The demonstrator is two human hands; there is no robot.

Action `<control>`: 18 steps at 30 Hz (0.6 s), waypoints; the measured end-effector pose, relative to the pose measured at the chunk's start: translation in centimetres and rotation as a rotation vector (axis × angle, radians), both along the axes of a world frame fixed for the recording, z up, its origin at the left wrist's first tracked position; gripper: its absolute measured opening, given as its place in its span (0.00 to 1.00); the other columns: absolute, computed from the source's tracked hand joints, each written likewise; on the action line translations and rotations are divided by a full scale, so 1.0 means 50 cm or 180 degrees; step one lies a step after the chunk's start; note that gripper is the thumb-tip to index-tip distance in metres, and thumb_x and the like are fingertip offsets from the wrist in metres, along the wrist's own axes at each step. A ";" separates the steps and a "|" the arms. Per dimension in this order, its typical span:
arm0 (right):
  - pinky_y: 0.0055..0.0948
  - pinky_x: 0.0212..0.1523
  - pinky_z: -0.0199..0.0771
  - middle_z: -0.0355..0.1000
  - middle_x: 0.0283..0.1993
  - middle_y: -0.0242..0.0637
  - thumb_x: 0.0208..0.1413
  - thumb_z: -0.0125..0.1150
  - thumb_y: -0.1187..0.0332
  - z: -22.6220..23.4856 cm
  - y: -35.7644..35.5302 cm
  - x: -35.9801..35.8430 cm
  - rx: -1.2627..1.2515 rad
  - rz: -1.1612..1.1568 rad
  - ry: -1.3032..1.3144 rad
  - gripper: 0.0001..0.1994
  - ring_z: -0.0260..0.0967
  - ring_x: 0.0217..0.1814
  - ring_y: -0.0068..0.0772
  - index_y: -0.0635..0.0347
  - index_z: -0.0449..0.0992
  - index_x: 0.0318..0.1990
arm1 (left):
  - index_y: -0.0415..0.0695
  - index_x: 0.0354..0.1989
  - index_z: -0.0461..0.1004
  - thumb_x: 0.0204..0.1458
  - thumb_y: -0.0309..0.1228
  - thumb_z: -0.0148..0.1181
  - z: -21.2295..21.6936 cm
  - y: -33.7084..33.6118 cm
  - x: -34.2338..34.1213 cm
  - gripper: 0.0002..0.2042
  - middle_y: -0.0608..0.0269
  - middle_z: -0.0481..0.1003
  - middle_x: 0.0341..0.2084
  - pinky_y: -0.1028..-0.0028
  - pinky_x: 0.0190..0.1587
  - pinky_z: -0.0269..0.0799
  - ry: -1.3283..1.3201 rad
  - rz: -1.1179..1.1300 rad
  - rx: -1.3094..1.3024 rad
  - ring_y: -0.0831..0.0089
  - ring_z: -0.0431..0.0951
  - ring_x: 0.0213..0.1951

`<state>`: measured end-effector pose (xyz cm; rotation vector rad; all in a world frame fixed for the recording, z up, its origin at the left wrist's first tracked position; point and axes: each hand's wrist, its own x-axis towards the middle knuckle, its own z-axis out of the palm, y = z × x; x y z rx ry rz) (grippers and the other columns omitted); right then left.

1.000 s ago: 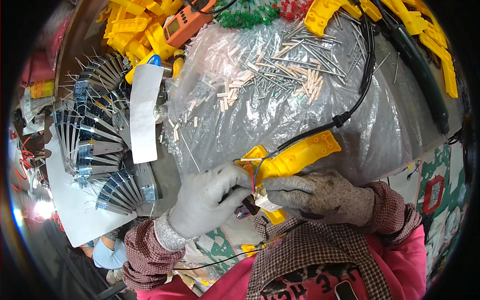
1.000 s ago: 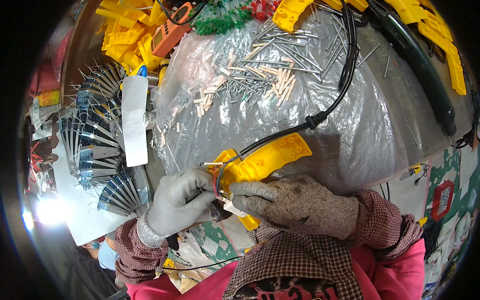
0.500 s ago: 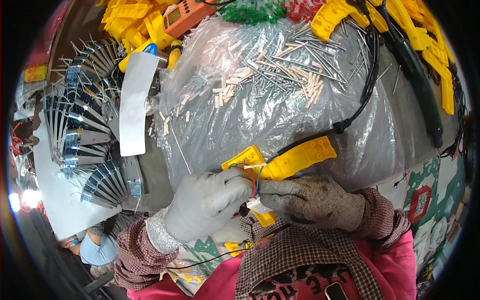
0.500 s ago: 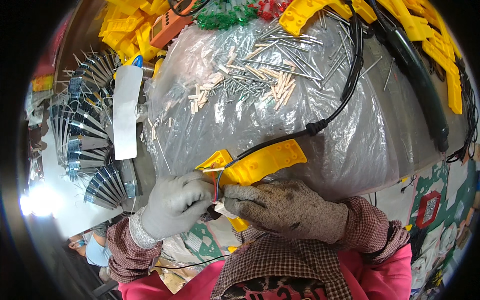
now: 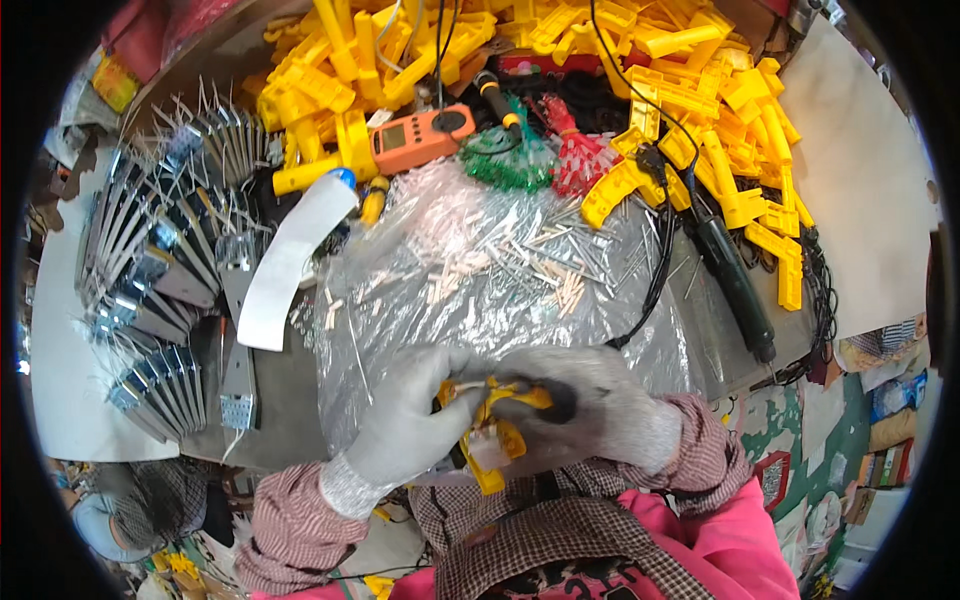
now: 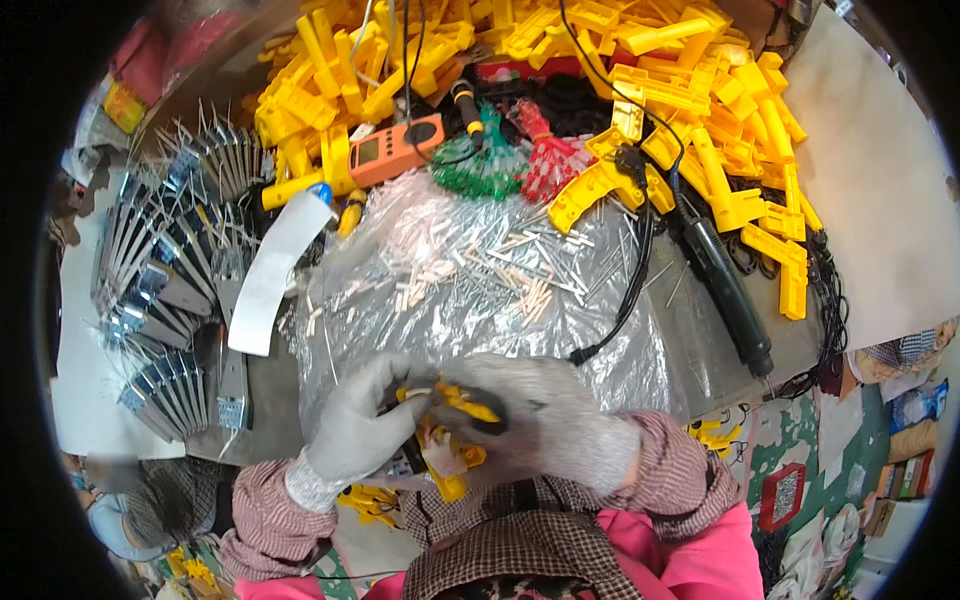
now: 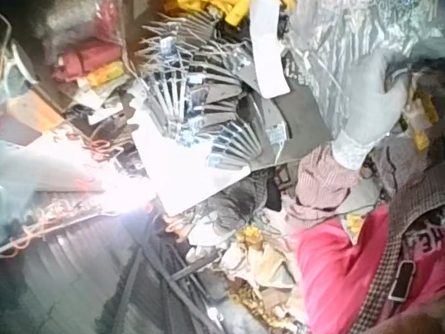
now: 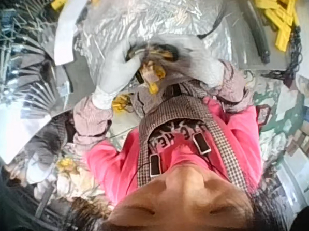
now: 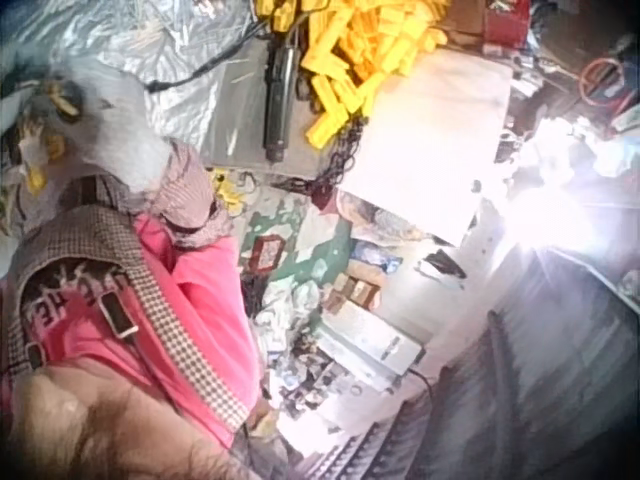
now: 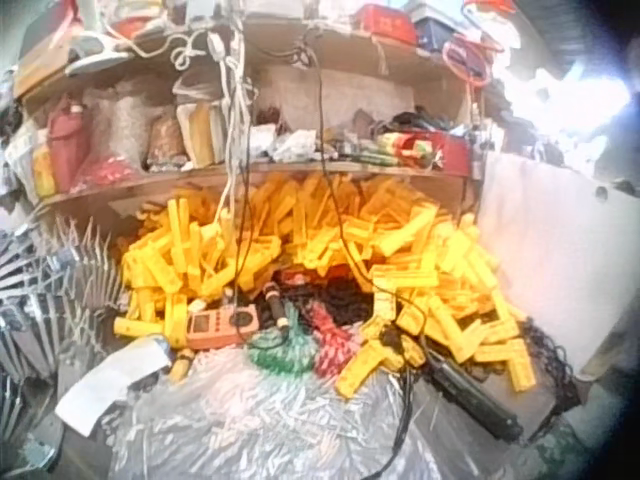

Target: Assembling the internal components, wiring, and housing of a portable electric tool.

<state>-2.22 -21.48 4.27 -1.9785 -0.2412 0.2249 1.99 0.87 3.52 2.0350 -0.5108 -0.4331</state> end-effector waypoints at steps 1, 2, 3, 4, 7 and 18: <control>0.33 0.34 0.76 0.74 0.33 0.40 0.48 0.68 0.70 0.005 0.006 0.016 -0.0099 0.0287 -0.0224 0.18 0.76 0.34 0.40 0.58 0.74 0.48 | 0.37 0.44 0.73 0.50 0.18 0.61 -0.002 -0.007 -0.001 0.12 0.60 0.76 0.37 0.77 0.43 0.74 -0.0329 0.0095 -0.0002 0.75 0.78 0.39; 0.34 0.33 0.75 0.73 0.31 0.40 0.46 0.67 0.71 0.007 0.014 0.026 -0.0190 0.0582 -0.0440 0.16 0.75 0.33 0.40 0.58 0.75 0.45 | 0.37 0.44 0.73 0.50 0.18 0.61 -0.004 -0.005 -0.011 0.12 0.60 0.76 0.37 0.77 0.43 0.74 -0.0309 0.0135 -0.0009 0.75 0.78 0.39; 0.32 0.33 0.75 0.72 0.30 0.40 0.47 0.66 0.72 0.006 0.009 0.022 -0.0329 0.0364 -0.0508 0.13 0.75 0.31 0.38 0.57 0.75 0.42 | 0.38 0.45 0.73 0.49 0.19 0.63 -0.007 0.000 -0.022 0.14 0.59 0.76 0.37 0.74 0.45 0.73 -0.0260 0.0186 0.0023 0.72 0.77 0.40; 0.32 0.33 0.75 0.73 0.31 0.41 0.49 0.65 0.72 0.011 0.001 0.021 -0.0511 0.0413 -0.0359 0.12 0.75 0.31 0.37 0.57 0.76 0.43 | 0.39 0.46 0.72 0.47 0.19 0.64 -0.012 0.008 -0.029 0.16 0.58 0.76 0.36 0.72 0.46 0.72 -0.0218 0.0271 0.0052 0.69 0.76 0.41; 0.31 0.34 0.75 0.74 0.33 0.43 0.52 0.65 0.70 0.008 0.013 0.020 -0.0838 0.0455 -0.0063 0.12 0.76 0.33 0.36 0.56 0.77 0.45 | 0.41 0.46 0.73 0.44 0.19 0.67 -0.052 0.031 -0.038 0.18 0.57 0.76 0.36 0.66 0.50 0.68 -0.1045 0.0246 -0.0113 0.62 0.73 0.45; 0.33 0.38 0.76 0.76 0.35 0.44 0.44 0.73 0.70 0.031 -0.114 -0.016 -0.1028 0.0382 -0.1722 0.16 0.75 0.32 0.37 0.62 0.77 0.40 | 0.44 0.45 0.74 0.46 0.32 0.67 -0.012 0.158 -0.034 0.17 0.61 0.74 0.35 0.59 0.56 0.67 -0.2070 0.0508 0.2319 0.65 0.76 0.36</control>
